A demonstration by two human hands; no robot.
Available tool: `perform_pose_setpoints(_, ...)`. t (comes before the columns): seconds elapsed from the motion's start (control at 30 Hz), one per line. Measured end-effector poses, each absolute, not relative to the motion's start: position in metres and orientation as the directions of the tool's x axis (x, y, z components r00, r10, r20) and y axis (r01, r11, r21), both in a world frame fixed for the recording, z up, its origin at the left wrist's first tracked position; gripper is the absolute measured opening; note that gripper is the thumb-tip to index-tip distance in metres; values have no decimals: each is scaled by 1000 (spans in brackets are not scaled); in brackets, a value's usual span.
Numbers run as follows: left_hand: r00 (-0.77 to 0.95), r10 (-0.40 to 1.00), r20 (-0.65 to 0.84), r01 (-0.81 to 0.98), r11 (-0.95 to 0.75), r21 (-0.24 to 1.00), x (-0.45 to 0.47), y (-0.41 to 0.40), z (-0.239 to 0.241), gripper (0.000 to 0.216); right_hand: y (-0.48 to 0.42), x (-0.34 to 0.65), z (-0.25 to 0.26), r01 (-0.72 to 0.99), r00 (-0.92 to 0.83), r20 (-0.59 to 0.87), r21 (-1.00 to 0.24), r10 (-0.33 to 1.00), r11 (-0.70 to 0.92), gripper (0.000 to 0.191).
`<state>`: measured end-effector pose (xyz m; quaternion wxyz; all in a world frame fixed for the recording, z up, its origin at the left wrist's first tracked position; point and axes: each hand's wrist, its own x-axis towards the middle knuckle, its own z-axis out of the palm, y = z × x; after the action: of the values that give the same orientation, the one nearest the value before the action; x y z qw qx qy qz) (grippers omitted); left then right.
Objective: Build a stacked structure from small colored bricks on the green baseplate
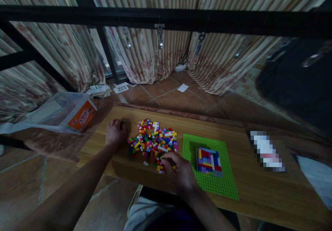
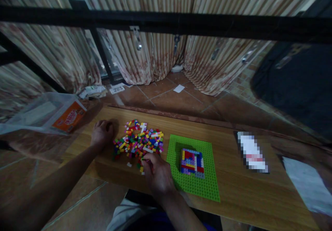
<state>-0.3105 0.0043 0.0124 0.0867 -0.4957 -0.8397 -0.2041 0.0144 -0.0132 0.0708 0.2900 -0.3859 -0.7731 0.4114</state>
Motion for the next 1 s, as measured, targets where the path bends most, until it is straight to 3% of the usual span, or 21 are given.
perform_pose_setpoints(0.2,-494,806,327,869,443,222,-313,6,14,32,-9,90,73,346,-179,87,-927,980,145,14)
perform_pose_setpoints(0.4,-495,810,315,868,445,219,-310,5,19,35,15,165,53,390,200,54,-920,978,-29,29)
perform_pose_setpoints(0.67,-515,814,268,855,468,223,-307,6,26,34,39,163,37,509,156,163,-859,974,62,30)
perform_pose_setpoints(1.0,-524,816,244,848,475,234,-304,6,29,34,40,161,34,671,17,357,-697,934,254,26)
